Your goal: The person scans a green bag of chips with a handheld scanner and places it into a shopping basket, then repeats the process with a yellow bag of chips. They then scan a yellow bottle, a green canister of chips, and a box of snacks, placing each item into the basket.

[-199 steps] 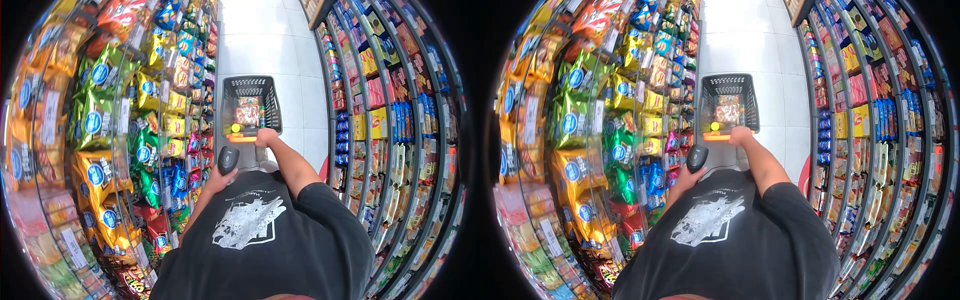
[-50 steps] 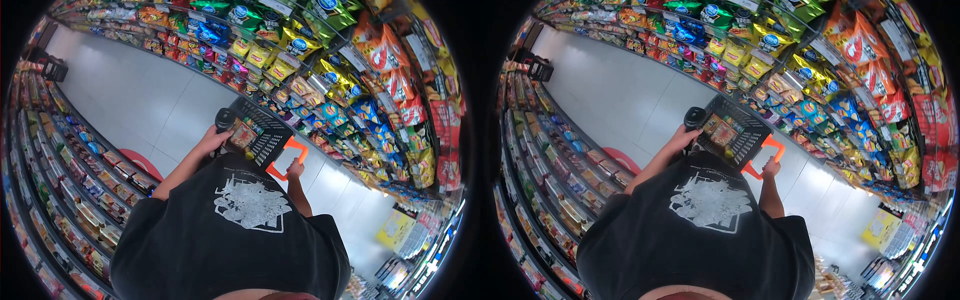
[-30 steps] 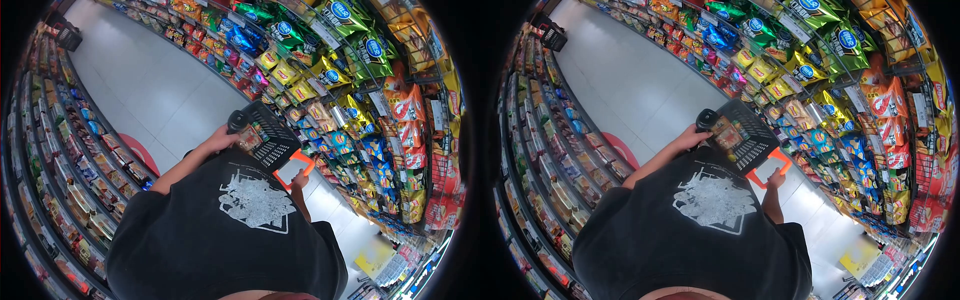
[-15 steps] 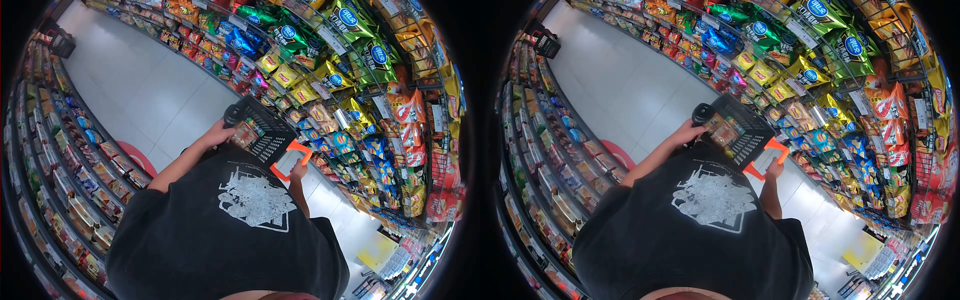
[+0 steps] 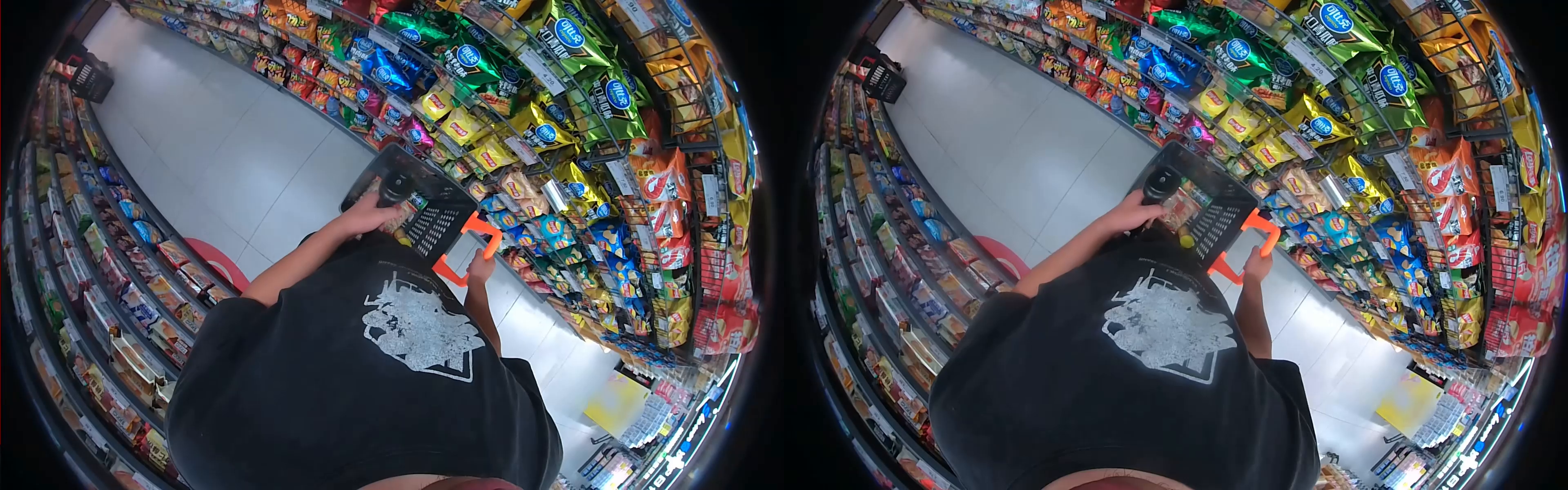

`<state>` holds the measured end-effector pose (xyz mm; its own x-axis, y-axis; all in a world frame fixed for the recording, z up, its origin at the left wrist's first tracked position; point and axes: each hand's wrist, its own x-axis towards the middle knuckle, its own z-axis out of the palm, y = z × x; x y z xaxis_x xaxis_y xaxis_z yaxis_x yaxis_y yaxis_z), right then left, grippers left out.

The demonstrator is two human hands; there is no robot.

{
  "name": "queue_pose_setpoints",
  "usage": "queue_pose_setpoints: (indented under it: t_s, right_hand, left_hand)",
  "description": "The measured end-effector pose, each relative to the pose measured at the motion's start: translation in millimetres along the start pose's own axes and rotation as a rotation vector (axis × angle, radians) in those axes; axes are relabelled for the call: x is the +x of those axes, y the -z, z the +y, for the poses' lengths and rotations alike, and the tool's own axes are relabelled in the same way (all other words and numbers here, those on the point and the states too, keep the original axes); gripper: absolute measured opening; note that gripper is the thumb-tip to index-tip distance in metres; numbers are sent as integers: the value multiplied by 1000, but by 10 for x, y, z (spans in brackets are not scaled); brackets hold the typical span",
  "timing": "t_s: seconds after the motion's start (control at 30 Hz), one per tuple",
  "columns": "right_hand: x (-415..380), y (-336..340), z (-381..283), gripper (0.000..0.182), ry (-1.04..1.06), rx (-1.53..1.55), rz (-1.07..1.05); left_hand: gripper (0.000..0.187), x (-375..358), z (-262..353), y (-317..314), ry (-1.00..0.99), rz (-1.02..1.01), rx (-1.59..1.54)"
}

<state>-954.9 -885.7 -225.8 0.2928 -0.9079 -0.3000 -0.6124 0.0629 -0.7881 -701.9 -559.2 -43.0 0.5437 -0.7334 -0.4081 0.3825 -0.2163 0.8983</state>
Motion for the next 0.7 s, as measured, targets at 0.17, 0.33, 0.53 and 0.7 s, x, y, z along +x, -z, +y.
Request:
queue_pose_setpoints:
  t_s: [0.17,0.33,0.53,0.7]
  right_hand:
    - [236,-16,-33,23,-75,0,13]
    - [337,10,-139,25,-115,-16,23]
    - [693,-56,-196,19,-146,-6,36]
    - [802,45,-292,15,-300,323,-29]
  left_hand:
    - [22,69,125,41,19,10,-3]
    - [24,127,235,67,8,41,-7]
    - [24,268,331,105,30,35,64]
    - [25,362,260,100,30,60,45]
